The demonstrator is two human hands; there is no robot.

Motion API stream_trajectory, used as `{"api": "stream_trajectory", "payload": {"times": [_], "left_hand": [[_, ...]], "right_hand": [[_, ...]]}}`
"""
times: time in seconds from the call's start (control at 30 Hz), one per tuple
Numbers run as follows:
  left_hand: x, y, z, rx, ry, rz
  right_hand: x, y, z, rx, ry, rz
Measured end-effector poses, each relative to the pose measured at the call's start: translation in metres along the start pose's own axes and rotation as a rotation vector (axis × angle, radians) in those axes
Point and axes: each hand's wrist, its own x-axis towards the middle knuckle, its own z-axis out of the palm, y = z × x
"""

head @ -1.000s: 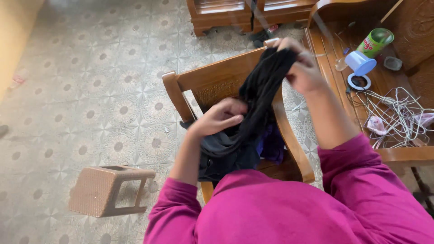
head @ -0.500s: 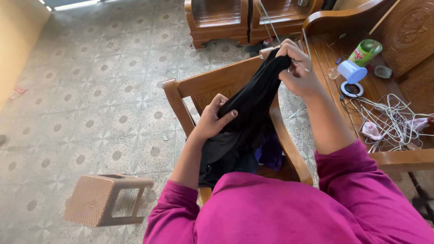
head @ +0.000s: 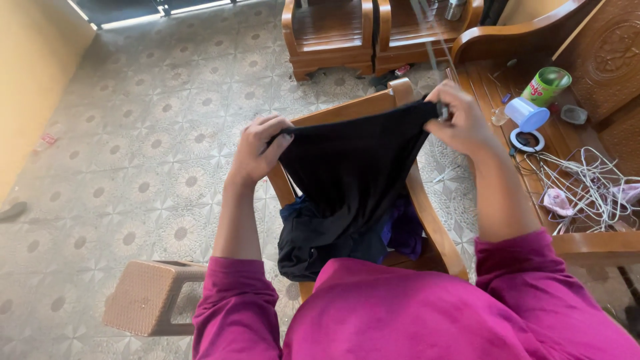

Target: The person repeatedly picks up garments from a wooden chair, places each on a hanger, and hangs the hanger on a metal drying rack. The person handles several dark-colored garments one at a time, adjusting them on the hangers before placing them on the rack.

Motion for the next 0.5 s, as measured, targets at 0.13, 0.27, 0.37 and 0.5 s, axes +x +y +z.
{"api": "stream_trajectory", "payload": {"times": [0.13, 0.27, 0.37, 0.5], "left_hand": [[0.029, 0.014, 0.009, -0.202, -0.085, 0.107], [0.045, 0.014, 0.041, -0.354, -0.14, 0.217], [0.048, 0.017, 0.054, -0.43, -0.141, 0.257], [0.045, 0.015, 0.06, -0.467, -0.116, 0.278]], "right_hand": [[-0.009, -0.05, 0.009, 0.245, -0.105, 0.202], [-0.011, -0.066, 0.02, 0.498, 0.062, 0.358], [-0.015, -0.064, 0.025, 0.693, 0.155, 0.264], [-0.022, -0.052, 0.033, 1.251, 0.261, 0.055]]}}
